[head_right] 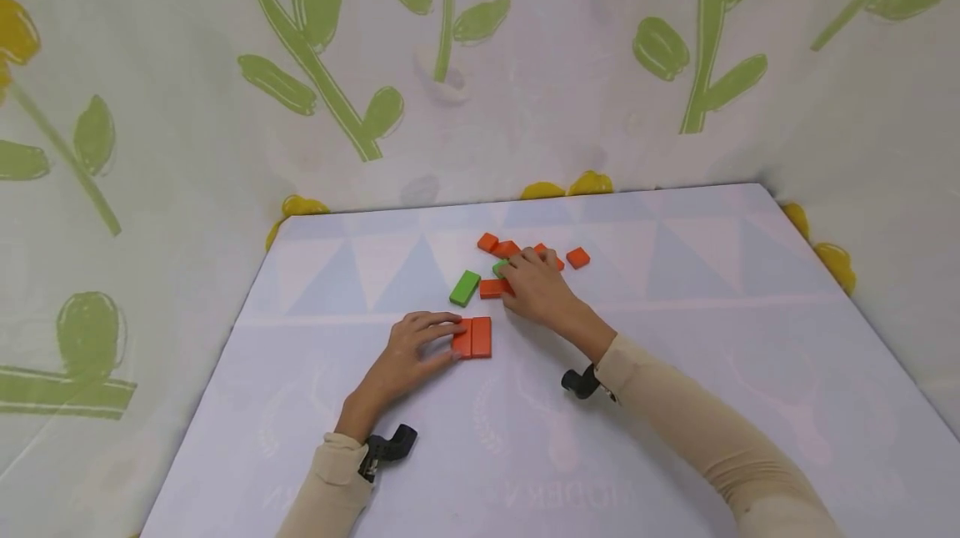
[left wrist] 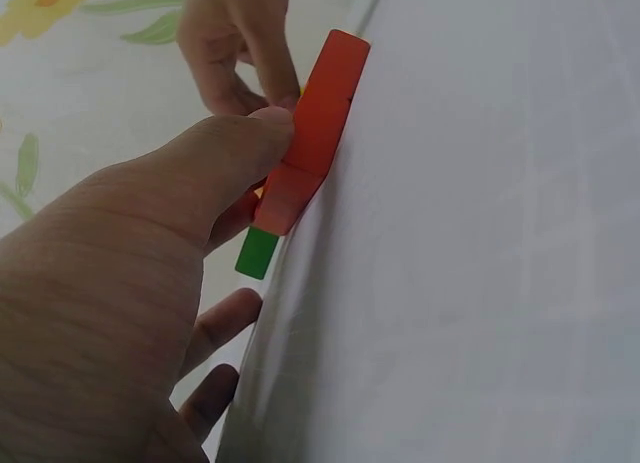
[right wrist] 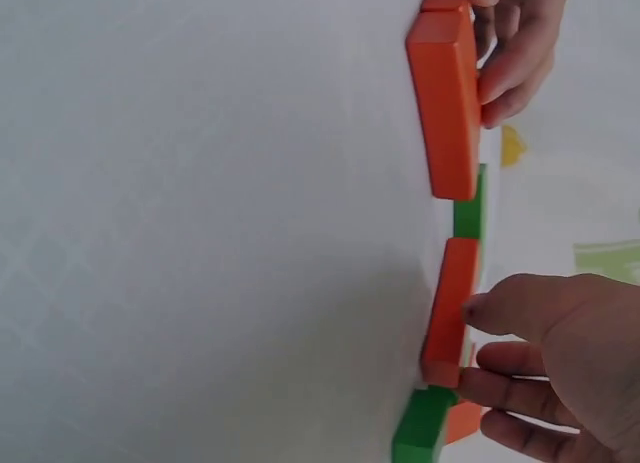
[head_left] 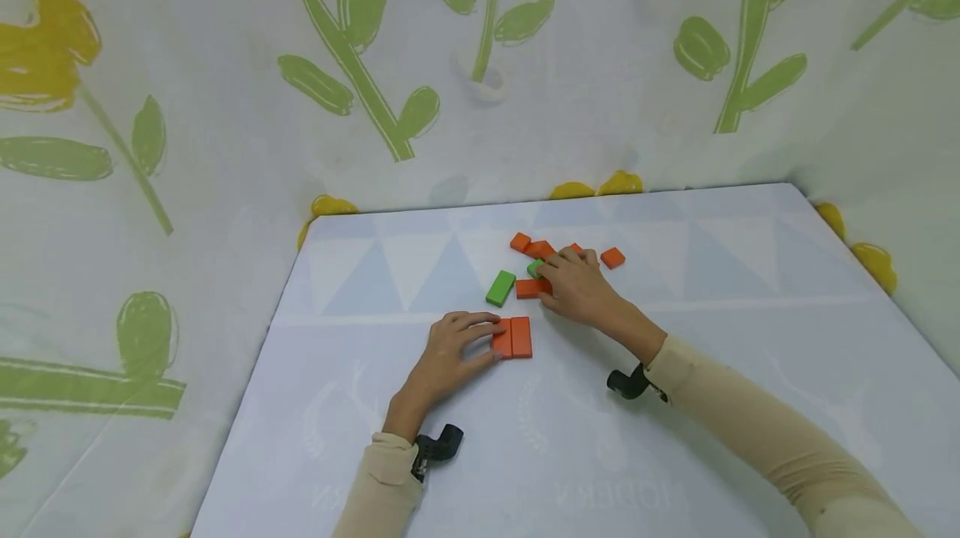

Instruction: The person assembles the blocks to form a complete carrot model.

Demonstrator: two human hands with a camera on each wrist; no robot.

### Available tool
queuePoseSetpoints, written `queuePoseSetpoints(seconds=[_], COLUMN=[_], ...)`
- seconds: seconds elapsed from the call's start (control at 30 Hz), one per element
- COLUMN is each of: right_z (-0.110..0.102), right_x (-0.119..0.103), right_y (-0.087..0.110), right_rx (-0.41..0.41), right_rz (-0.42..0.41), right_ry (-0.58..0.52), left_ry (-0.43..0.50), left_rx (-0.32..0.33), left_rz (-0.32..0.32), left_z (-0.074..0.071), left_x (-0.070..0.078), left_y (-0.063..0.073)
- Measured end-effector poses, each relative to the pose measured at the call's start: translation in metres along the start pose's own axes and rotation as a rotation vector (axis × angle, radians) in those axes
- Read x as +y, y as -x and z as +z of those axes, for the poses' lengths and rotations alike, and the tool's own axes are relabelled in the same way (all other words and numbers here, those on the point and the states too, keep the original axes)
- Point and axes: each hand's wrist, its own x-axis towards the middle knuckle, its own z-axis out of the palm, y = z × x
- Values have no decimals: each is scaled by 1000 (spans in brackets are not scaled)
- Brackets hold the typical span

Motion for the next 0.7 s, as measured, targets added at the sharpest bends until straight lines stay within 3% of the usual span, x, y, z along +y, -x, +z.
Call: queuePoseSetpoints(seconds=[0.27, 0.37, 0.47, 0.6, 0.7], right_z=[1, -1, -4, -9, -12], right_x=[0, 4, 9, 14, 17], right_y=[-3, -3, -5, -10, -14], right_rx=[21, 18, -51, -145, -158], right_rz=[47, -30, -125, -204, -241], right_ry=[-55, -97, -108, -65, -36], left_ry=[3, 11, 20, 26, 32], left_rx=[18, 25, 28, 30, 19], left_rz=[21, 24, 23, 20, 11], left_z=[-2, 0, 1, 1, 2], left_x=[0, -1, -2, -2, -2], left_y=[-2, -2, -2, -1, 0])
